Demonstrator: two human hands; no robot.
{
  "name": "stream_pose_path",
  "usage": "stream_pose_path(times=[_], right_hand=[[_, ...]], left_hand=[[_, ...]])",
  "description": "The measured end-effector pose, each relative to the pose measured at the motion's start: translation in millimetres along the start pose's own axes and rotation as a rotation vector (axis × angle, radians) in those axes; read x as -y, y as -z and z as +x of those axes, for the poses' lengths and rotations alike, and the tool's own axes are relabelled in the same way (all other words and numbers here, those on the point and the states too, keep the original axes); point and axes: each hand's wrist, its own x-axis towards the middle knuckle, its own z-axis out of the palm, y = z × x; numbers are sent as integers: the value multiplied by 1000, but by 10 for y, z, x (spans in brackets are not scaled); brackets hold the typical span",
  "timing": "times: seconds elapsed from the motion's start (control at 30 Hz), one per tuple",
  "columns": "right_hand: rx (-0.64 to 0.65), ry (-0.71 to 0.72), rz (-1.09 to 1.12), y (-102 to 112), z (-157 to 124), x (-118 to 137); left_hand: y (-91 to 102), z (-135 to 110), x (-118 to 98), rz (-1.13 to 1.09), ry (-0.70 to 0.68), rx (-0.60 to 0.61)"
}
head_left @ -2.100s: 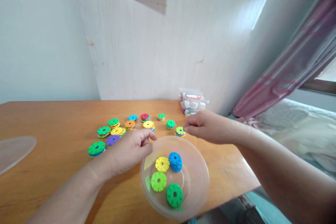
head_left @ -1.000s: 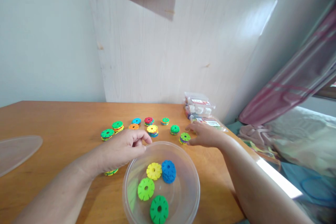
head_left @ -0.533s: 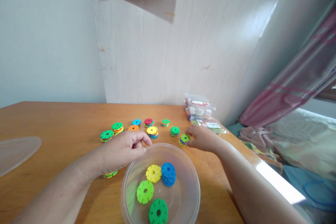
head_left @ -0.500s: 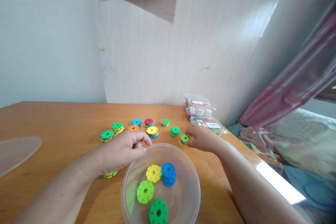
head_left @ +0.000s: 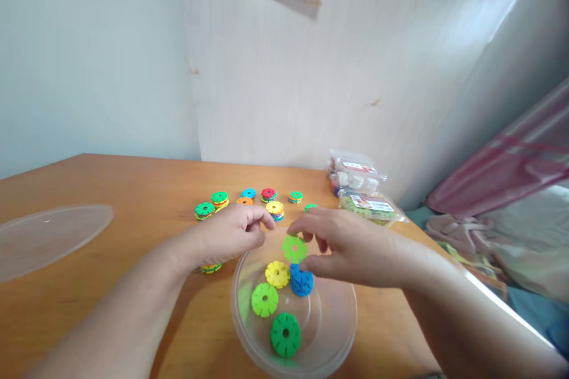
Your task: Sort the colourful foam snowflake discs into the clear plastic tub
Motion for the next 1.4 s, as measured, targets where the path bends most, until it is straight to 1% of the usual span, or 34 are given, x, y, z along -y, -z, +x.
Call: stream_pose_path(times=[0.1,0.17,0.23,0.33,0.47,0.53,0.63,0.7,0.8,0.9,1.0,1.07,1.1,1.2,1.3,1.4], right_hand=[[154,38,-90,-53,92,239],[246,25,-160,-102,166,333],[300,33,-220,-161,235,382],[330,97,-279,-272,314,397],[311,166,-316,-399,364,387],[318,150,-294,-404,364,385],[310,77,-207,-318,327,357],[248,26,-148,-226,283,294],[101,-64,-94,-85,217,121],[-43,-208,-106,32,202,-131],[-126,-366,-130,91,263,-450],[-140,-436,-151,80,330,-675],[-127,-461,-176,59,365,-778],[-38,-513,-218,-39,456,-997],[41,-530,-225,-132,514,-1061],[69,-525,-232,-173,552,-1054]], left_hand=[[-6,3,26,14,1,14],[-9,6,41,20,-2,18],[-15,13,63,21,-8,16],[-35,32,115,3,-28,15],[-62,53,169,-27,-46,14],[-65,55,172,-23,-45,13],[-57,53,161,-6,-47,13],[-48,53,156,-7,-48,15],[-40,54,158,-20,-45,14],[-38,52,163,-17,-44,14],[-36,47,159,-27,-43,20],[-36,43,149,-42,-39,19],[-36,41,141,-48,-33,20],[-35,32,104,-62,-13,38],[-31,19,63,-65,-8,43],[-30,11,49,-61,-5,31]])
